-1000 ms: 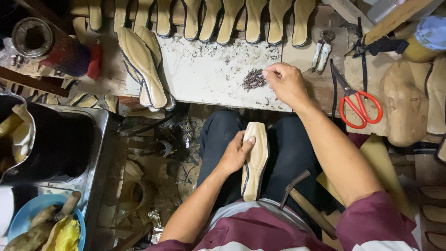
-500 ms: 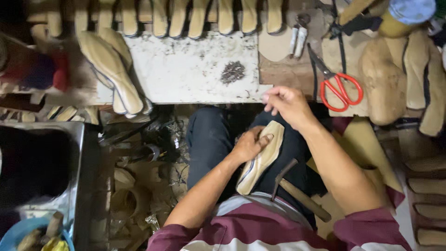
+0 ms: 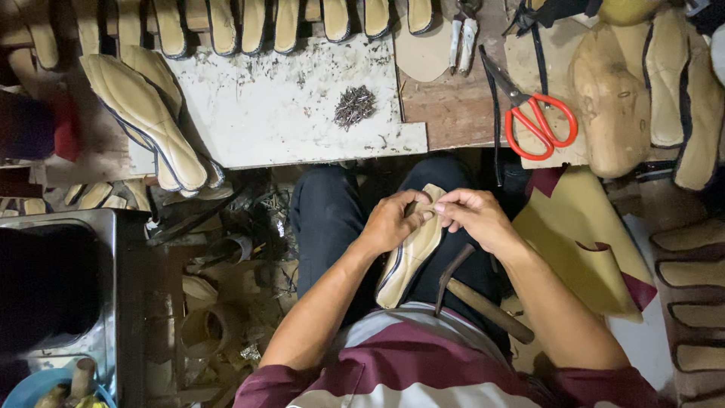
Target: The person assembles shoe lasts by attaching rubber strips to the edges using a hammer and nails, then trims excess material with scissors. The person works on multiple lasts one at a time, placing finished units on a nearby shelf.
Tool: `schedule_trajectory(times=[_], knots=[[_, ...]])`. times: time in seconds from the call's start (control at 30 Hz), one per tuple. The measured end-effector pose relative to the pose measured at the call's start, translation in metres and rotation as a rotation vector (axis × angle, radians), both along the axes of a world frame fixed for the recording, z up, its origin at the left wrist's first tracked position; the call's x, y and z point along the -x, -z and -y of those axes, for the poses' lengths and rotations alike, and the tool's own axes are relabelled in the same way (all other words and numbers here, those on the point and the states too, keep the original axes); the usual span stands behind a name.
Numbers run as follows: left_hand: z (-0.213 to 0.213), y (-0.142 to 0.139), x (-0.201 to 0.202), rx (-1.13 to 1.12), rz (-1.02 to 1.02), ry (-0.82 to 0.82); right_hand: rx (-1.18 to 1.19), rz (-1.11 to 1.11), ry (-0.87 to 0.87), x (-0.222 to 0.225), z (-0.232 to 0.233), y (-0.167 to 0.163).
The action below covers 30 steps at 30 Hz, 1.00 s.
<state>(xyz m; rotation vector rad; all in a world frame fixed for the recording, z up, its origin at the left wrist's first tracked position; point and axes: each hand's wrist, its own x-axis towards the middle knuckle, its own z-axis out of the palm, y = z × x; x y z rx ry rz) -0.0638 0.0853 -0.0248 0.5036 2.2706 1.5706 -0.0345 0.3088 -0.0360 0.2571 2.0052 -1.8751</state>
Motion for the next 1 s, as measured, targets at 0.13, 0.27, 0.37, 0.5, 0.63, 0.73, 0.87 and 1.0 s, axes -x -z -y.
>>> schedule_trajectory(times=[0.13,0.27,0.37,0.5,0.63,0.73,0.87,1.0], knots=[[-0.003,0.003,0.001,-0.005,0.079,-0.032,0.016,-0.004,-0.008,0.003,0.001,0.005],[-0.005,0.011,0.002,-0.076,0.105,-0.027,-0.101,0.016,-0.026,0.009,0.006,0.008],[-0.004,0.016,0.002,-0.114,0.048,-0.004,-0.112,-0.022,-0.019,0.011,0.012,0.006],[-0.002,0.018,0.002,-0.041,0.017,0.012,-0.227,-0.131,0.009,-0.002,0.022,-0.012],[0.003,0.015,0.000,-0.137,-0.020,-0.028,-0.558,-0.356,-0.029,-0.054,0.025,-0.045],[0.007,0.015,0.001,-0.153,-0.018,-0.038,-0.824,-0.511,-0.227,-0.111,0.022,-0.070],[0.006,0.018,0.004,-0.160,-0.012,-0.023,-0.966,-0.035,-0.392,-0.138,0.017,-0.079],[0.001,0.020,0.002,-0.203,0.002,0.002,-0.745,-0.229,-0.144,-0.142,0.008,-0.086]])
